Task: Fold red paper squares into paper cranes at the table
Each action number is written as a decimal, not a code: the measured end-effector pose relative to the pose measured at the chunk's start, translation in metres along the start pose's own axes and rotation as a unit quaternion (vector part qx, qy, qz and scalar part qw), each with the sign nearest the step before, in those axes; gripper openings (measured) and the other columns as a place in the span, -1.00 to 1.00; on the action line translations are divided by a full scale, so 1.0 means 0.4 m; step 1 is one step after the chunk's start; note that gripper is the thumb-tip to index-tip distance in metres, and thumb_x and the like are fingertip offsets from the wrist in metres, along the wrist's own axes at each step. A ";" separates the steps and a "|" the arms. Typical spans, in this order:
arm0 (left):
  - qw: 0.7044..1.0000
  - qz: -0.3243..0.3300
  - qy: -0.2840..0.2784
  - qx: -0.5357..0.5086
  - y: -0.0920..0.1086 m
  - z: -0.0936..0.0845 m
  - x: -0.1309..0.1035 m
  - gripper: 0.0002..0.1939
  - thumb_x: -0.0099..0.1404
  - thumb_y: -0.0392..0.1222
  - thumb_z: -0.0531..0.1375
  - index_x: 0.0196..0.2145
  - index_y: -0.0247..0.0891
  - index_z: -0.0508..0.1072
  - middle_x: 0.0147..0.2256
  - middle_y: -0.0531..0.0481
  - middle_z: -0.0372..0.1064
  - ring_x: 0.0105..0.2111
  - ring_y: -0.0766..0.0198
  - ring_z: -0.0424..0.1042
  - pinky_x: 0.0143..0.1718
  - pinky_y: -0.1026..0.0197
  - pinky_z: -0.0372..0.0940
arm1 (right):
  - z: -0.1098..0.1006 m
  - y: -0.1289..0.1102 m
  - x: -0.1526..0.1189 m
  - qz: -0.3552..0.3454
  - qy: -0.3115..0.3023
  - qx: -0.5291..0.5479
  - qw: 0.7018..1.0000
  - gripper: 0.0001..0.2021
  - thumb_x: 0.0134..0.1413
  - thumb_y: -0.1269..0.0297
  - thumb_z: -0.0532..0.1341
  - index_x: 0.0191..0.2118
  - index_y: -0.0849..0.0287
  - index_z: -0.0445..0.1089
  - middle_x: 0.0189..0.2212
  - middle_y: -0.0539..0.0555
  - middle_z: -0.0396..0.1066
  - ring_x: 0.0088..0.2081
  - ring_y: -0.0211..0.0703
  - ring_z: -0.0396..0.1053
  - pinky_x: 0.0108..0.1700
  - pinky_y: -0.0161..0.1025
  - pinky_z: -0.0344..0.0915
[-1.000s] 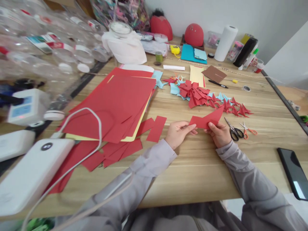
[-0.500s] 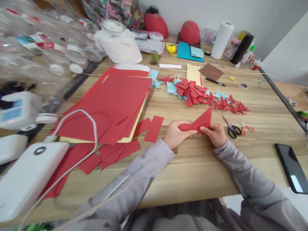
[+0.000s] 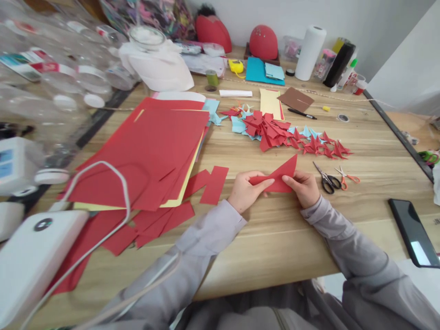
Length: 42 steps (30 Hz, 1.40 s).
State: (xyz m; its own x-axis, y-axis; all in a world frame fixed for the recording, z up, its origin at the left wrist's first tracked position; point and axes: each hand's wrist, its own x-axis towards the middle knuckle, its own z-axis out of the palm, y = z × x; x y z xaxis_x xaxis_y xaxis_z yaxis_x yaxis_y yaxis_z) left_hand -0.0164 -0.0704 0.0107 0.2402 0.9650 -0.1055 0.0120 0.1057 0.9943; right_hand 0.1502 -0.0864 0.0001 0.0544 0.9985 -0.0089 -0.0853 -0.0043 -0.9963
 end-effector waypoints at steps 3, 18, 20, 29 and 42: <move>0.999 0.011 -0.020 0.029 -0.004 0.002 -0.003 -0.77 -0.03 -0.10 0.31 -0.58 -0.33 0.42 -0.66 0.08 0.32 -0.68 0.41 0.31 -0.62 0.36 0.18 | 0.001 -0.002 0.000 0.002 0.007 0.010 1.000 -0.78 -0.30 0.17 0.40 -0.45 0.15 0.52 -0.48 -0.02 0.53 -0.48 -0.25 0.40 -0.39 -0.28 0.36; 0.995 0.043 -0.078 0.040 -0.009 0.007 -0.004 -0.82 0.04 -0.13 0.26 -0.54 -0.33 0.49 -0.61 0.05 0.33 -0.68 0.45 0.26 -0.64 0.36 0.22 | 0.011 -0.023 -0.008 -0.021 0.034 -0.065 0.997 -0.82 -0.43 0.27 0.45 -0.56 0.17 0.50 -0.56 0.02 0.50 -0.50 -0.21 0.40 -0.43 -0.27 0.34; 0.995 0.046 -0.086 0.036 -0.014 0.008 -0.005 -0.80 0.05 -0.11 0.26 -0.52 -0.33 0.50 -0.58 0.04 0.34 -0.66 0.44 0.27 -0.63 0.35 0.24 | 0.011 -0.028 -0.008 -0.020 0.023 -0.076 0.997 -0.84 -0.42 0.28 0.44 -0.59 0.17 0.50 -0.58 0.02 0.49 -0.52 -0.22 0.39 -0.45 -0.28 0.33; 0.995 0.030 -0.094 0.014 -0.024 0.008 -0.004 -0.77 0.07 -0.07 0.24 -0.45 -0.32 0.54 -0.46 -0.02 0.40 -0.58 0.40 0.30 -0.65 0.35 0.29 | -0.005 -0.004 0.001 -0.041 -0.044 -0.025 0.998 -0.87 -0.34 0.26 0.42 -0.57 0.13 0.51 -0.54 0.01 0.49 -0.46 -0.22 0.40 -0.35 -0.26 0.32; 0.996 0.046 -0.053 0.058 0.009 0.009 -0.008 -0.86 0.01 -0.17 0.24 -0.59 -0.28 0.51 -0.54 -0.02 0.43 -0.54 0.32 0.36 -0.59 0.33 0.27 | -0.005 -0.004 0.009 0.082 0.054 0.116 0.988 -0.62 -0.16 -0.08 0.23 -0.52 0.20 0.50 -0.52 0.08 0.48 -0.50 -0.20 0.38 -0.42 -0.25 0.32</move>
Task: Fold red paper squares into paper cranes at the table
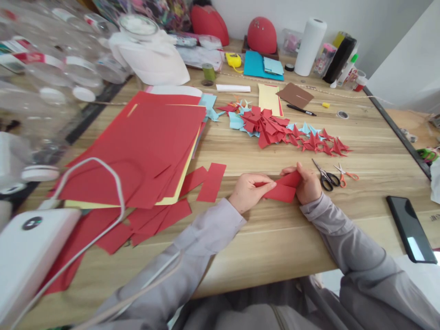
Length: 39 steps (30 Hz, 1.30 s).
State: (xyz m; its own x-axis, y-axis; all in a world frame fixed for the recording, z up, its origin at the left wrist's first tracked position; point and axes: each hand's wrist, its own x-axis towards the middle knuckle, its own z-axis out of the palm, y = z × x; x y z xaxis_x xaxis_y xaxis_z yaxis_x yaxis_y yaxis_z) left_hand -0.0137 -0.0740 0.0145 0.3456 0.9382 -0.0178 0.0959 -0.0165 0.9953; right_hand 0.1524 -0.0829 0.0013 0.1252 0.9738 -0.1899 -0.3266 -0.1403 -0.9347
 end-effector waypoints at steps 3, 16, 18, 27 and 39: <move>1.000 0.004 0.004 0.005 -0.001 -0.001 0.001 -0.87 0.00 -0.19 0.24 -0.60 -0.28 0.51 -0.54 -0.02 0.43 -0.53 0.31 0.38 -0.57 0.32 0.27 | -0.018 -0.003 0.013 0.003 -0.013 0.007 1.000 -0.59 -0.11 -0.10 0.17 -0.45 0.19 0.50 -0.51 0.08 0.47 -0.47 -0.16 0.39 -0.39 -0.21 0.34; 0.994 -0.057 0.063 -0.073 -0.011 0.000 0.005 -0.74 -0.02 -0.05 0.30 -0.50 -0.35 0.51 -0.59 0.02 0.41 -0.71 0.40 0.30 -0.70 0.34 0.23 | 0.006 -0.001 -0.016 -0.047 -0.126 -0.145 0.980 -0.68 -0.33 0.14 0.41 -0.36 0.18 0.51 -0.39 0.04 0.53 -0.37 -0.16 0.44 -0.24 -0.20 0.37; 0.993 -0.058 0.074 -0.073 -0.012 -0.001 0.007 -0.69 -0.02 0.00 0.30 -0.50 -0.35 0.51 -0.59 0.02 0.41 -0.71 0.39 0.31 -0.70 0.34 0.22 | 0.006 -0.003 -0.017 -0.068 -0.129 -0.171 0.974 -0.70 -0.30 0.15 0.40 -0.35 0.17 0.52 -0.38 0.03 0.54 -0.36 -0.16 0.45 -0.23 -0.20 0.38; 0.992 -0.064 0.053 -0.094 -0.012 -0.001 0.007 -0.62 0.06 0.08 0.23 -0.46 -0.37 0.49 -0.64 0.00 0.40 -0.66 0.33 0.38 -0.65 0.32 0.32 | 0.006 0.001 -0.016 -0.077 -0.099 -0.190 0.974 -0.72 -0.21 0.05 0.33 -0.47 0.20 0.52 -0.60 0.00 0.46 -0.58 -0.27 0.34 -0.51 -0.32 0.33; 0.990 -0.107 0.016 -0.089 0.007 0.001 0.002 -0.56 -0.16 -0.28 0.38 -0.25 -0.42 0.46 -0.61 0.00 0.44 -0.64 0.29 0.42 -0.56 0.26 0.38 | 0.006 -0.003 -0.017 -0.061 -0.089 -0.182 0.977 -0.68 -0.25 0.02 0.34 -0.51 0.23 0.50 -0.63 0.00 0.44 -0.66 -0.31 0.28 -0.61 -0.34 0.30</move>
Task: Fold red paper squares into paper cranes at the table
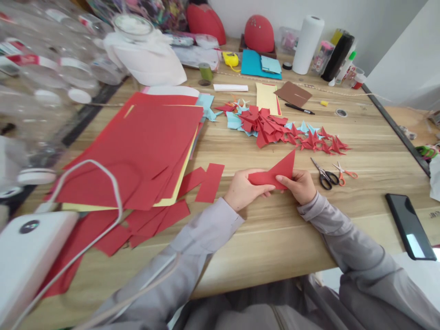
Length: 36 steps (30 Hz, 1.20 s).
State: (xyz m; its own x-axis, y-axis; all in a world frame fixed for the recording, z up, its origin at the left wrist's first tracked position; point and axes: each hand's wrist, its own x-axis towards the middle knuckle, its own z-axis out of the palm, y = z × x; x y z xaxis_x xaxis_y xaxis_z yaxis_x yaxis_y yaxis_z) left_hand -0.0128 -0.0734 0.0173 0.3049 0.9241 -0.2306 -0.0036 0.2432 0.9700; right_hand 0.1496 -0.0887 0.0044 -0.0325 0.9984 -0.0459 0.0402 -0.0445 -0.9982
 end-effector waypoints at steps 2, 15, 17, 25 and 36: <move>1.000 0.006 0.001 0.016 0.001 -0.001 0.000 -0.68 -0.10 -0.27 0.35 -0.33 -0.42 0.46 -0.66 0.02 0.40 -0.66 0.31 0.39 -0.58 0.28 0.36 | 0.000 0.002 0.001 0.002 0.002 0.005 1.000 -0.68 -0.25 0.01 0.34 -0.49 0.22 0.50 -0.60 0.00 0.46 -0.65 -0.31 0.29 -0.60 -0.33 0.31; 1.000 0.012 -0.006 0.007 -0.001 -0.002 0.003 -0.81 0.03 -0.17 0.28 -0.53 -0.37 0.41 -0.73 0.04 0.34 -0.73 0.34 0.34 -0.67 0.32 0.29 | -0.003 0.001 0.002 -0.006 -0.042 0.019 0.999 -0.69 -0.42 0.20 0.44 -0.45 0.24 0.48 -0.61 -0.01 0.45 -0.59 -0.29 0.33 -0.51 -0.32 0.33; 1.000 0.010 -0.010 -0.005 -0.001 -0.002 0.004 -0.79 0.01 -0.16 0.29 -0.50 -0.39 0.43 -0.70 0.02 0.37 -0.70 0.32 0.37 -0.64 0.30 0.32 | -0.004 -0.002 0.003 0.000 -0.033 0.017 0.999 -0.69 -0.44 0.18 0.45 -0.48 0.24 0.47 -0.64 -0.02 0.43 -0.63 -0.31 0.30 -0.55 -0.33 0.31; 1.000 0.014 -0.010 0.005 -0.002 -0.002 0.005 -0.78 -0.12 -0.25 0.37 -0.51 -0.41 0.45 -0.64 0.00 0.42 -0.64 0.32 0.40 -0.55 0.28 0.39 | -0.003 -0.008 0.005 0.025 -0.025 0.039 0.999 -0.72 -0.43 0.19 0.45 -0.52 0.23 0.46 -0.62 -0.01 0.45 -0.64 -0.31 0.30 -0.56 -0.31 0.34; 0.998 0.012 -0.031 -0.048 -0.015 -0.008 0.010 -0.73 -0.02 -0.12 0.32 -0.47 -0.42 0.42 -0.60 -0.06 0.44 -0.64 0.28 0.43 -0.58 0.28 0.38 | -0.001 -0.010 0.004 0.007 -0.021 0.027 0.999 -0.71 -0.44 0.25 0.45 -0.48 0.25 0.47 -0.57 0.01 0.49 -0.56 -0.26 0.38 -0.44 -0.27 0.40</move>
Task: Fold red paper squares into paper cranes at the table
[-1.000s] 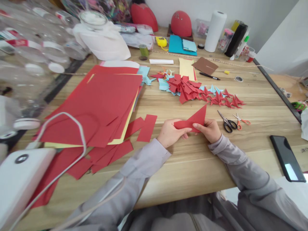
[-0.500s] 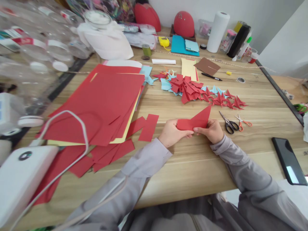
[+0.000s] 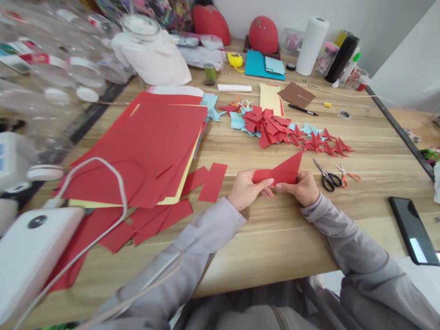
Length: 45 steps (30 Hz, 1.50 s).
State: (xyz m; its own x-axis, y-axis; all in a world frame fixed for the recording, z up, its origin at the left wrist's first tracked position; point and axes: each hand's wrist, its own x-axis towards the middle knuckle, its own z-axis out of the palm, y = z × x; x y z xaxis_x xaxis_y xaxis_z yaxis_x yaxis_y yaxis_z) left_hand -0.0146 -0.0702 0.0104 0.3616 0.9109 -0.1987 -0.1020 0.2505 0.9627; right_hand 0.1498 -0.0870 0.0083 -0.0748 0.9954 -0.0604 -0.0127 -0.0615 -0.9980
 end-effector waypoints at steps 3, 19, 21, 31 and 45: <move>1.000 -0.007 0.011 -0.025 -0.007 0.001 0.004 -0.64 0.03 -0.01 0.28 -0.42 -0.41 0.39 -0.53 -0.11 0.47 -0.63 0.25 0.44 -0.60 0.26 0.38 | 0.000 -0.001 0.003 0.023 0.012 0.025 0.999 -0.71 -0.45 0.26 0.45 -0.47 0.25 0.48 -0.57 0.01 0.49 -0.61 -0.31 0.34 -0.50 -0.31 0.38; 0.999 0.027 0.032 -0.026 -0.010 0.002 0.005 -0.55 -0.10 -0.21 0.37 -0.23 -0.44 0.42 -0.60 -0.01 0.44 -0.61 0.26 0.45 -0.56 0.24 0.41 | -0.003 -0.003 0.001 -0.019 0.036 -0.036 0.999 -0.67 -0.48 0.27 0.46 -0.42 0.24 0.50 -0.44 0.06 0.53 -0.42 -0.16 0.45 -0.32 -0.23 0.43; 0.999 0.021 0.021 -0.031 -0.011 0.005 0.004 -0.59 -0.08 -0.20 0.36 -0.26 -0.43 0.43 -0.60 -0.02 0.44 -0.61 0.25 0.45 -0.56 0.24 0.41 | 0.002 -0.009 -0.004 -0.021 0.041 -0.056 0.997 -0.72 -0.44 0.26 0.45 -0.48 0.26 0.49 -0.52 0.06 0.51 -0.48 -0.18 0.43 -0.38 -0.24 0.42; 0.999 0.011 -0.003 -0.043 -0.007 0.007 0.003 -0.64 -0.10 -0.23 0.36 -0.33 -0.41 0.41 -0.59 -0.01 0.44 -0.60 0.26 0.45 -0.54 0.24 0.41 | -0.003 -0.009 -0.006 0.008 0.026 -0.020 0.999 -0.74 -0.41 0.22 0.44 -0.52 0.25 0.47 -0.61 0.03 0.48 -0.60 -0.24 0.38 -0.51 -0.28 0.40; 0.997 0.014 0.025 -0.067 -0.009 -0.005 0.015 -0.49 0.05 -0.01 0.27 -0.13 -0.37 0.28 -0.55 -0.05 0.46 -0.59 0.21 0.47 -0.53 0.19 0.41 | -0.026 0.028 0.015 0.027 0.073 0.074 0.994 -0.68 -0.43 0.26 0.45 -0.41 0.22 0.47 -0.48 0.01 0.50 -0.54 -0.24 0.38 -0.48 -0.26 0.42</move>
State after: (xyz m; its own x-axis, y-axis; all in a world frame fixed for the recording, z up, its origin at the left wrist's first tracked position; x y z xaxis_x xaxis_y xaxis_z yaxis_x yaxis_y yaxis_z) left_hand -0.0139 -0.0651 0.0055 0.3107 0.9325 -0.1839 -0.2360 0.2631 0.9355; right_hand 0.1596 -0.0808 -0.0035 0.0659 0.9898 -0.1260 -0.1595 -0.1142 -0.9806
